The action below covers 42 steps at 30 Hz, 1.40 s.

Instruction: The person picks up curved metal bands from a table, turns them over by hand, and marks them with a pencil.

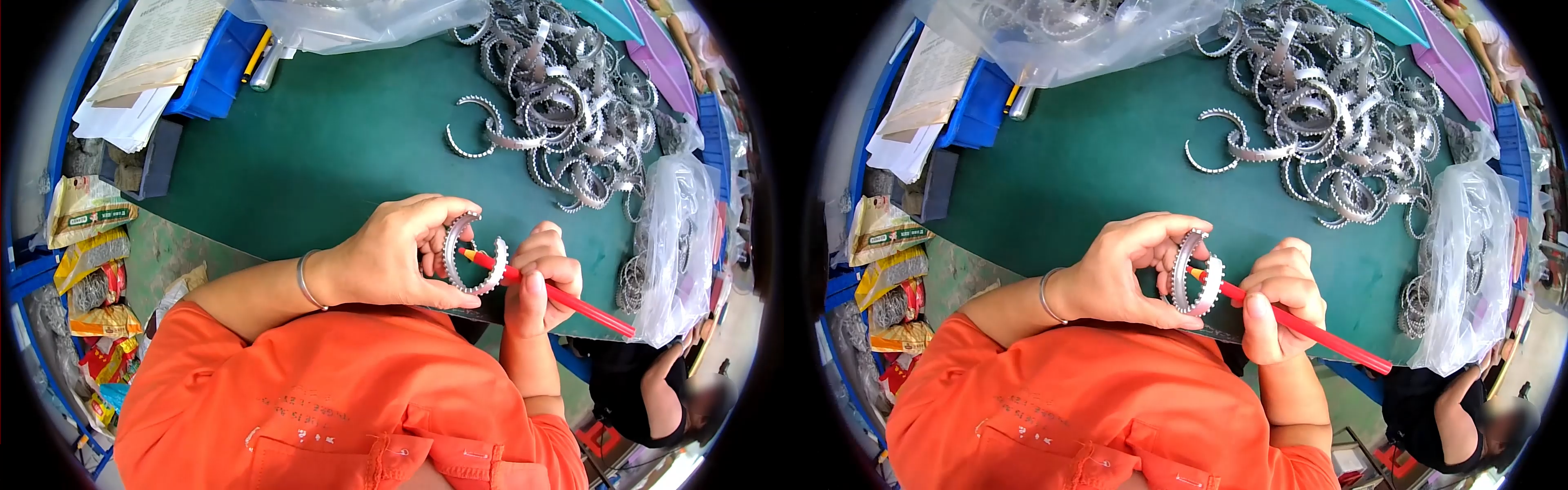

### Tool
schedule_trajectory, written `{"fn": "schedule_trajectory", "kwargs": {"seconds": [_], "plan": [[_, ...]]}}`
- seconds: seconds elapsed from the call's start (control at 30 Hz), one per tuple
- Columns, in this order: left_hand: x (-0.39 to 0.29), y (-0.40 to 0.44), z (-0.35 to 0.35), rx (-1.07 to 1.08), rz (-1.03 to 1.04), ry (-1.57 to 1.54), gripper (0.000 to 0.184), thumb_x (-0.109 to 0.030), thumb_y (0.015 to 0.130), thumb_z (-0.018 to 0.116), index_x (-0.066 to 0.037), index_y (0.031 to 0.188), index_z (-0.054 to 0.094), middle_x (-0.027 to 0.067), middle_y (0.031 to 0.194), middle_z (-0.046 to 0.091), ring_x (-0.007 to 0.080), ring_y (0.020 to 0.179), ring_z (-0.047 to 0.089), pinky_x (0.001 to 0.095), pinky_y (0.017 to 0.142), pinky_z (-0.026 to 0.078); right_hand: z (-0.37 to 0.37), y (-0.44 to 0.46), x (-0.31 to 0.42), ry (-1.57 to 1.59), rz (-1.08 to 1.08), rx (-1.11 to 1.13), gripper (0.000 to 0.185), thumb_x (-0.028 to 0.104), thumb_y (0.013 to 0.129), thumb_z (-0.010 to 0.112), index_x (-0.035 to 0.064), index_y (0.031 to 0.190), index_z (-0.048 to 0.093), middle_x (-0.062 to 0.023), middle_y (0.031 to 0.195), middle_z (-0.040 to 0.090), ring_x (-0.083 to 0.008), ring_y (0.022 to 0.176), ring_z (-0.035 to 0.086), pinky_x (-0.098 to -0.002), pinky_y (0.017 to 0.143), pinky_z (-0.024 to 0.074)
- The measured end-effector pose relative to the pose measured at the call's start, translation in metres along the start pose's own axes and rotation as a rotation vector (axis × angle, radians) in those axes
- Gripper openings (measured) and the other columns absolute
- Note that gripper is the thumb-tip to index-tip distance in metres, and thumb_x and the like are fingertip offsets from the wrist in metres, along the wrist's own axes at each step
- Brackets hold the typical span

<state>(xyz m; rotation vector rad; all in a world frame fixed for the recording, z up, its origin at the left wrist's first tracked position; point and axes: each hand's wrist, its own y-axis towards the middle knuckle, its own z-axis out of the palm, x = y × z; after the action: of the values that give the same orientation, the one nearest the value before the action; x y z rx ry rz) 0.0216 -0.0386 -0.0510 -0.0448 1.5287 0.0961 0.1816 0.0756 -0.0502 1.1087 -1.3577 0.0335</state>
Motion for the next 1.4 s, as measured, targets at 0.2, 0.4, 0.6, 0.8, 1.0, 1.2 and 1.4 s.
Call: {"fn": "schedule_trajectory", "kwargs": {"seconds": [0.2, 0.4, 0.6, 0.8, 1.0, 1.2, 1.4], "plan": [[-0.002, 0.001, 0.0, 0.007, 0.003, 0.04, 0.075, -0.008, 0.058, 0.083, 0.003, 0.121, 0.043, 0.0094, 0.1, 0.056, 0.0052, 0.072, 0.056, 0.0181, 0.06, 0.048, 0.002, 0.0, -0.002, -0.027, -0.006, 0.024, 0.008, 0.002, 0.077, 0.054, 0.005, 0.078, 0.047, -0.0049, 0.06, 0.056, -0.0177, 0.056, 0.047, -0.0341, 0.064, 0.0362], [-0.001, 0.001, 0.0, 0.008, 0.019, 0.086, 0.076, -0.01, 0.057, 0.084, 0.003, 0.12, 0.044, 0.0092, 0.1, 0.056, 0.0049, 0.071, 0.055, 0.0181, 0.059, 0.047, 0.004, 0.0, -0.002, -0.009, 0.001, 0.024, 0.009, 0.001, 0.076, 0.056, 0.0047, 0.077, 0.048, -0.0057, 0.062, 0.057, -0.0186, 0.056, 0.048, -0.0346, 0.065, 0.0367], [-0.001, 0.001, 0.0, 0.007, 0.053, 0.115, 0.075, -0.012, 0.057, 0.084, 0.002, 0.12, 0.045, 0.0079, 0.099, 0.056, 0.0047, 0.07, 0.054, 0.0177, 0.059, 0.047, 0.003, -0.001, -0.002, -0.031, 0.002, 0.078, 0.011, 0.0, 0.073, 0.058, 0.0041, 0.077, 0.049, -0.0059, 0.062, 0.056, -0.0196, 0.056, 0.049, -0.0346, 0.065, 0.037], [0.0, 0.001, 0.0, 0.005, 0.024, 0.124, 0.075, -0.011, 0.058, 0.084, 0.002, 0.121, 0.044, 0.0075, 0.099, 0.056, 0.0046, 0.07, 0.054, 0.0172, 0.057, 0.045, 0.003, 0.0, 0.001, -0.164, -0.032, 0.078, 0.012, 0.0, 0.073, 0.059, 0.0038, 0.078, 0.049, -0.0063, 0.063, 0.056, -0.0208, 0.057, 0.049, -0.0355, 0.064, 0.0374], [0.007, 0.0, 0.002, -0.078, 0.095, 0.07, 0.075, -0.007, 0.059, 0.081, -0.001, 0.121, 0.039, 0.0073, 0.102, 0.053, 0.0047, 0.072, 0.051, 0.0171, 0.057, 0.042, -0.001, -0.01, -0.006, 0.141, 0.003, -0.152, 0.005, 0.009, 0.082, 0.051, 0.0043, 0.082, 0.05, -0.0089, 0.065, 0.057, -0.019, 0.057, 0.047, -0.0357, 0.062, 0.0379], [0.002, 0.002, 0.001, -0.272, 0.327, 0.379, 0.062, 0.001, 0.056, 0.074, -0.007, 0.111, 0.046, 0.0086, 0.104, 0.048, 0.0175, 0.076, 0.053, 0.0243, 0.058, 0.045, 0.006, -0.004, 0.001, 0.082, 0.026, 0.026, 0.025, -0.003, 0.074, 0.066, -0.0003, 0.094, 0.051, -0.02, 0.082, 0.061, -0.0244, 0.07, 0.061, -0.0307, 0.056, 0.0495], [0.008, 0.003, 0.0, -0.266, 0.425, 0.389, 0.066, -0.002, 0.06, 0.079, -0.004, 0.115, 0.042, 0.0089, 0.102, 0.043, 0.0097, 0.073, 0.045, 0.0201, 0.056, 0.039, 0.004, -0.003, -0.005, 0.039, -0.003, 0.043, 0.033, -0.008, 0.069, 0.068, 0.0036, 0.091, 0.045, -0.02, 0.08, 0.061, -0.0248, 0.07, 0.062, -0.0295, 0.057, 0.0485]]}}
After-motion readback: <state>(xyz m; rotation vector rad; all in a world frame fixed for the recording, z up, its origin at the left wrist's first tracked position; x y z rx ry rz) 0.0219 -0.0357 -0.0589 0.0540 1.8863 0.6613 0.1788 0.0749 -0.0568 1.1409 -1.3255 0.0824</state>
